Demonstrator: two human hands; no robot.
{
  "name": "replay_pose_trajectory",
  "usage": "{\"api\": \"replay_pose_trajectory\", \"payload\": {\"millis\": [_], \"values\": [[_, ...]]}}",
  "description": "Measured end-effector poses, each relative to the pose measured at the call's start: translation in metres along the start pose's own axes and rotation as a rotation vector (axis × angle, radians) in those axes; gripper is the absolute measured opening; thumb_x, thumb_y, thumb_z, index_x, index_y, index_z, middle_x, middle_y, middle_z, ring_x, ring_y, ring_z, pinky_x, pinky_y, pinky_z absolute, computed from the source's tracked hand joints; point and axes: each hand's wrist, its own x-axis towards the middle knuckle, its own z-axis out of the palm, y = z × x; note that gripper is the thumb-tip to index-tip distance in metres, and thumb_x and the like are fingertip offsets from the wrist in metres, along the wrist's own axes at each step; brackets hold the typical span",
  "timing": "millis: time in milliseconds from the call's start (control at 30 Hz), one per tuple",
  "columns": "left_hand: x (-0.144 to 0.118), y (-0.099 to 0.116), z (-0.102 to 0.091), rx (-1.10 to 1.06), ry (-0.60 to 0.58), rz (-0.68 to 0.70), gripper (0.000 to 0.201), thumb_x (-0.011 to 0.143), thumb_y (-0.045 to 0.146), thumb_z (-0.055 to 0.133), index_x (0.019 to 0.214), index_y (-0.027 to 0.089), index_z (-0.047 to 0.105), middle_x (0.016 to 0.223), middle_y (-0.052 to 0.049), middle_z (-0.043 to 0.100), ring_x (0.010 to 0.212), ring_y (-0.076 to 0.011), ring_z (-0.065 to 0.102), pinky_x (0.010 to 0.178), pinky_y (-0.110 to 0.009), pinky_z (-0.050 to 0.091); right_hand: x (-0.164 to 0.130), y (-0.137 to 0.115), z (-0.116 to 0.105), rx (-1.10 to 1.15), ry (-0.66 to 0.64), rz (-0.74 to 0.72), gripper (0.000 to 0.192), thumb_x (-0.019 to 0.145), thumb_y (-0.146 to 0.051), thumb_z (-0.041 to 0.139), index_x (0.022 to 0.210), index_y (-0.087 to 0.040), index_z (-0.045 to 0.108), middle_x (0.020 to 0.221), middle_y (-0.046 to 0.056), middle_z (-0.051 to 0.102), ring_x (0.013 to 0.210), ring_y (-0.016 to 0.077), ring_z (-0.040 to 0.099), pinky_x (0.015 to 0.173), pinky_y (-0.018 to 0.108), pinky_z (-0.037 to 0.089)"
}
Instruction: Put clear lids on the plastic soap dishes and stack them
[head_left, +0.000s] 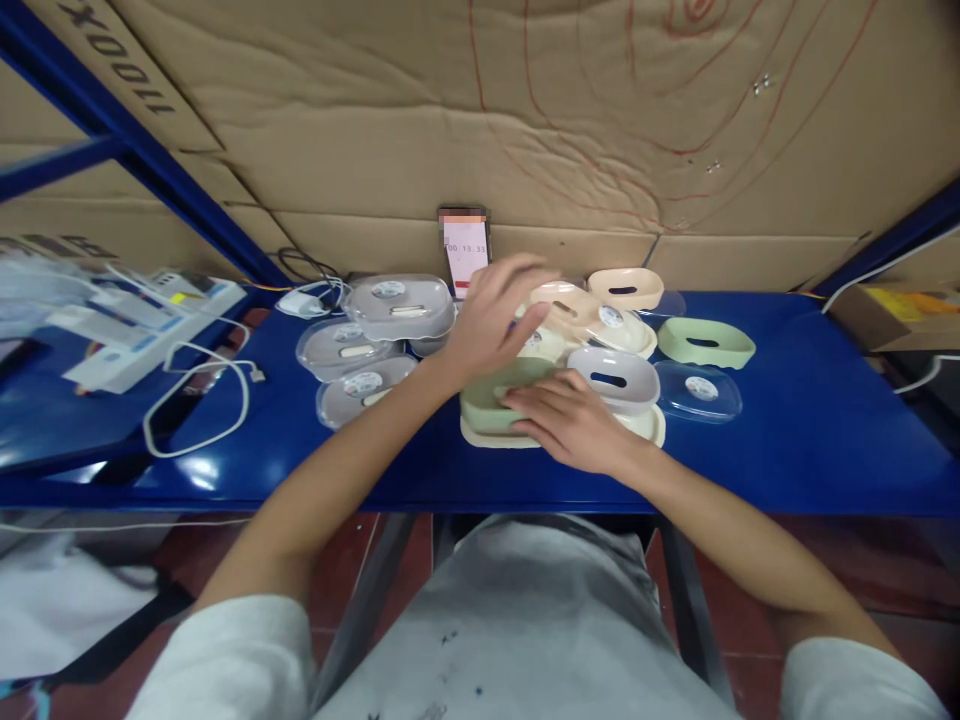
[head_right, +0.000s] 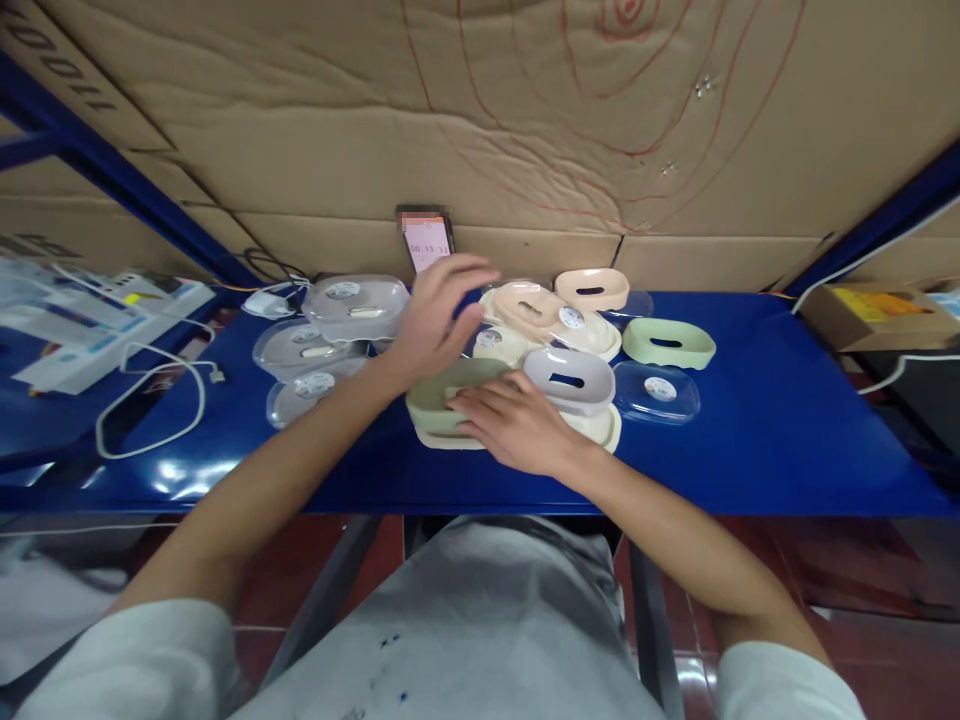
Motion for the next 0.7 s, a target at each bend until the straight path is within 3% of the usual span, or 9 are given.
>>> {"api": "replay_pose_trajectory", "payload": {"millis": [67,133,200,300,400,533,700], "values": [[-0.024,0.012,-0.030,-0.003,0.111,0.000,0.041,0.115,0.047,0.032,0.135,0.029,0.063,0.133,-0.011,0.068,0.129,-0.0250,0.064,0.113,-0.048,0.051,0.000,0.003,-0.012,-0.038,0.072,0.026,0.029,0.113,-0.032,0.054,0.134,-0.023,0.071,0.130,0.006,0.080,0.116,0.0221,0.075,0.103,0.041,0.047],[-0.046,0.026,-0.052,0.014,0.072,0.008,0.029,0.114,0.039,0.041,0.128,0.030,0.064,0.125,-0.009,0.071,0.122,-0.0252,0.067,0.108,-0.047,0.053,0.000,0.008,-0.024,-0.088,0.121,0.081,0.029,0.113,-0.033,0.054,0.134,-0.024,0.071,0.129,0.006,0.081,0.116,0.0224,0.075,0.103,0.042,0.046],[-0.065,0.040,-0.062,0.038,-0.126,0.027,0.023,0.112,0.037,0.052,0.128,0.027,0.065,0.123,-0.009,0.073,0.118,-0.0261,0.068,0.104,-0.046,0.053,-0.001,0.018,-0.034,-0.156,0.143,0.156,0.030,0.113,-0.033,0.052,0.136,-0.024,0.070,0.131,0.006,0.080,0.116,0.0229,0.075,0.104,0.043,0.044],[-0.089,0.054,-0.058,0.151,-0.477,0.076,0.035,0.105,0.042,0.067,0.133,0.021,0.066,0.132,-0.014,0.071,0.123,-0.0319,0.067,0.105,-0.050,0.052,-0.008,0.044,-0.044,-0.275,0.150,0.283,0.032,0.113,-0.034,0.050,0.138,-0.023,0.069,0.132,0.008,0.079,0.120,0.0258,0.073,0.108,0.046,0.040],[-0.106,0.061,-0.046,0.247,-0.632,0.078,0.024,0.103,0.032,0.072,0.124,0.020,0.071,0.136,-0.014,0.070,0.127,-0.0339,0.067,0.105,-0.050,0.052,-0.018,0.075,-0.050,-0.327,0.141,0.368,0.033,0.112,-0.036,0.050,0.137,-0.025,0.070,0.135,0.008,0.078,0.130,0.0305,0.068,0.113,0.052,0.037],[-0.111,0.065,-0.041,0.223,-0.620,0.063,0.012,0.106,0.029,0.065,0.111,0.021,0.073,0.138,-0.013,0.070,0.124,-0.0322,0.070,0.099,-0.048,0.056,-0.025,0.095,-0.055,-0.303,0.136,0.397,0.037,0.111,-0.038,0.051,0.140,-0.024,0.069,0.154,0.012,0.066,0.146,0.0352,0.057,0.118,0.058,0.037],[-0.091,0.064,-0.045,0.205,-0.461,0.044,0.020,0.111,0.031,0.055,0.113,0.022,0.073,0.140,-0.013,0.070,0.123,-0.0312,0.070,0.100,-0.049,0.055,-0.014,0.057,-0.051,-0.111,0.084,0.233,0.037,0.111,-0.041,0.053,0.143,-0.028,0.068,0.154,0.008,0.066,0.145,0.0311,0.058,0.119,0.053,0.042]]}}
